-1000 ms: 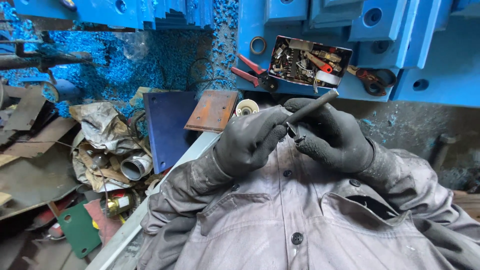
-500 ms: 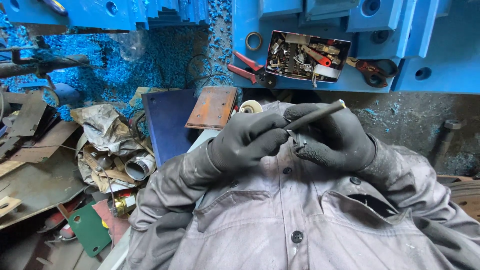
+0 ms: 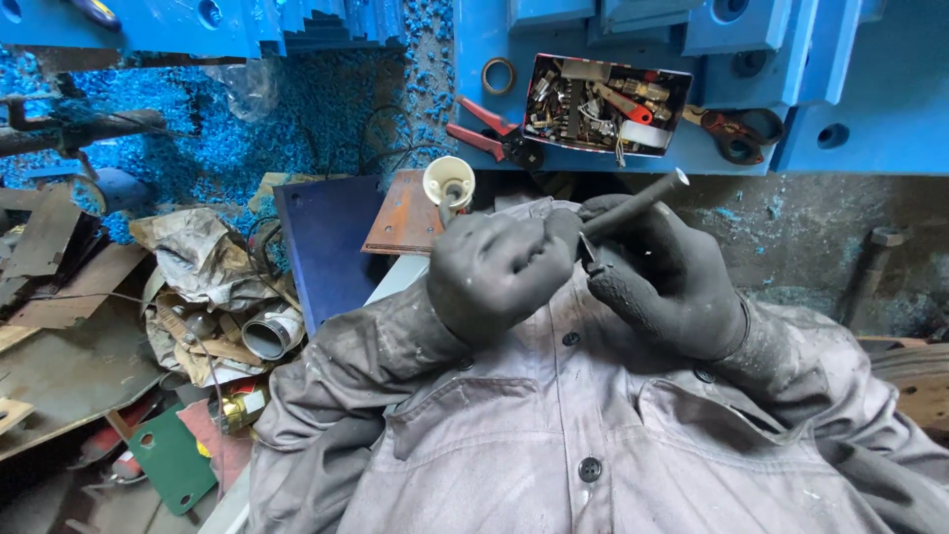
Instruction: The recorder strips insulation from electrical wires and crimps terminals onto them while working on a machine component.
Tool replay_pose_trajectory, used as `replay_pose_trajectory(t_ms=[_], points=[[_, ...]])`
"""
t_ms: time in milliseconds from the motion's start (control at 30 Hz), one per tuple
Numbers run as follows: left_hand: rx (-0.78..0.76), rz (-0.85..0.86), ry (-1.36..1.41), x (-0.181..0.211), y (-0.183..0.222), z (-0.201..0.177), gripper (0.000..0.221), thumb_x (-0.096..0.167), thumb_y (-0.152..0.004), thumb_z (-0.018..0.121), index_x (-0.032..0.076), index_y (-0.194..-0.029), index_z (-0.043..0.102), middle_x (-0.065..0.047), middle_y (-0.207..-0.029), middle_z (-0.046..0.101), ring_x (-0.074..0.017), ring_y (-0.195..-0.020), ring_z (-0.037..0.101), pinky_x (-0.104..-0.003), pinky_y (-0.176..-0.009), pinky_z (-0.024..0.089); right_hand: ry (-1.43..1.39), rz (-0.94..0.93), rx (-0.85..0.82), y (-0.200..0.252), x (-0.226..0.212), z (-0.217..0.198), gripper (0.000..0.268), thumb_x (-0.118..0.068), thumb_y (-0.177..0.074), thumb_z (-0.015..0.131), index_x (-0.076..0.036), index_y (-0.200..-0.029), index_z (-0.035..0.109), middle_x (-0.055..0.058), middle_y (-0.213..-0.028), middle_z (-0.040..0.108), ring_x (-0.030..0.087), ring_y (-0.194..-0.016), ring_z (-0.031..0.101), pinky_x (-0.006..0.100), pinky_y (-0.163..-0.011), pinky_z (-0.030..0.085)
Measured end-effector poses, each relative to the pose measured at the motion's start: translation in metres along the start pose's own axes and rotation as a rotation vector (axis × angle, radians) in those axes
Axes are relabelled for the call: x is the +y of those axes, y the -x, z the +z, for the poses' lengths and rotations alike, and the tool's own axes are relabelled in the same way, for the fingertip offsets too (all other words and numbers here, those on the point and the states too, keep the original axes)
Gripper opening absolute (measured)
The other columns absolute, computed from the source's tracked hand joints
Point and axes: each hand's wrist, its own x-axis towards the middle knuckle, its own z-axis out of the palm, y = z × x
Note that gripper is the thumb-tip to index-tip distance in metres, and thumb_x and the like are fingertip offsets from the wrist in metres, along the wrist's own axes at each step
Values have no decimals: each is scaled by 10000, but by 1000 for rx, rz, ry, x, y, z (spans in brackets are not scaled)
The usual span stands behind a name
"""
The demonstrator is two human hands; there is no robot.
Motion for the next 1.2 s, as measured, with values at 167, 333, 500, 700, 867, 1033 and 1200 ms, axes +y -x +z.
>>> replay_pose_trajectory(t_ms=[167, 333, 500, 700, 867, 1033, 1200], points=[[41, -93, 615, 18, -29, -35, 220, 138, -1124, 575, -10, -1279, 526, -159, -1114, 609, -339, -1051, 651, -421, -908, 548, -155, -181, -31, 10, 13, -11, 499, -36, -940, 667, 52, -1408, 520, 99, -1333, 609, 127, -1214, 569, 303, -1064, 473], [-393, -318, 849, -2, -13, -21, 217, 215, -1072, 556, 37, -1188, 606, -127, -1003, 665, -291, -932, 693, -394, -805, 547, -138, -141, -125, 17, 10, -14, 527, -40, -932, 682, 60, -1423, 519, 91, -1220, 651, 115, -1084, 608, 288, -952, 515], [-592, -495, 843, 6, -19, -19, 191, 278, -1001, 652, 96, -1012, 709, -83, -787, 680, -268, -698, 689, -362, -648, 539, 54, -83, -117, 25, 17, -18, 486, -61, -902, 693, 44, -1365, 590, 58, -1079, 692, 72, -915, 610, 253, -796, 528], [-132, -29, 148, 13, -20, -9, 165, 124, -879, 725, 23, -1005, 694, -70, -787, 572, -245, -727, 637, -408, -617, 474, -170, -49, 12, 26, 16, -8, 600, -31, -889, 699, 56, -1446, 494, 86, -1232, 640, 89, -1047, 591, 264, -897, 517], [-18, 103, -136, 13, -12, 1, 130, 94, -981, 756, 28, -1061, 677, -56, -832, 621, -203, -712, 642, -379, -559, 446, -84, -164, 149, 30, 2, -2, 581, -35, -905, 713, 34, -1441, 499, 89, -1286, 656, 110, -1157, 627, 279, -1009, 526], [-310, -135, 664, 10, -33, -33, 351, 251, -1026, 620, 44, -1309, 600, -127, -1069, 654, -321, -1007, 674, -406, -881, 538, -75, -55, 41, 37, 0, -15, 529, -15, -879, 729, 38, -1387, 590, 106, -1172, 675, 106, -997, 582, 263, -855, 482], [-490, -92, 936, -5, -35, -14, 379, 230, -1027, 558, 12, -1337, 566, -183, -1148, 663, -373, -1077, 662, -423, -920, 528, -79, -82, -114, 30, -13, -21, 484, -19, -888, 693, 36, -1363, 623, 111, -1157, 721, 109, -920, 624, 247, -759, 495]])
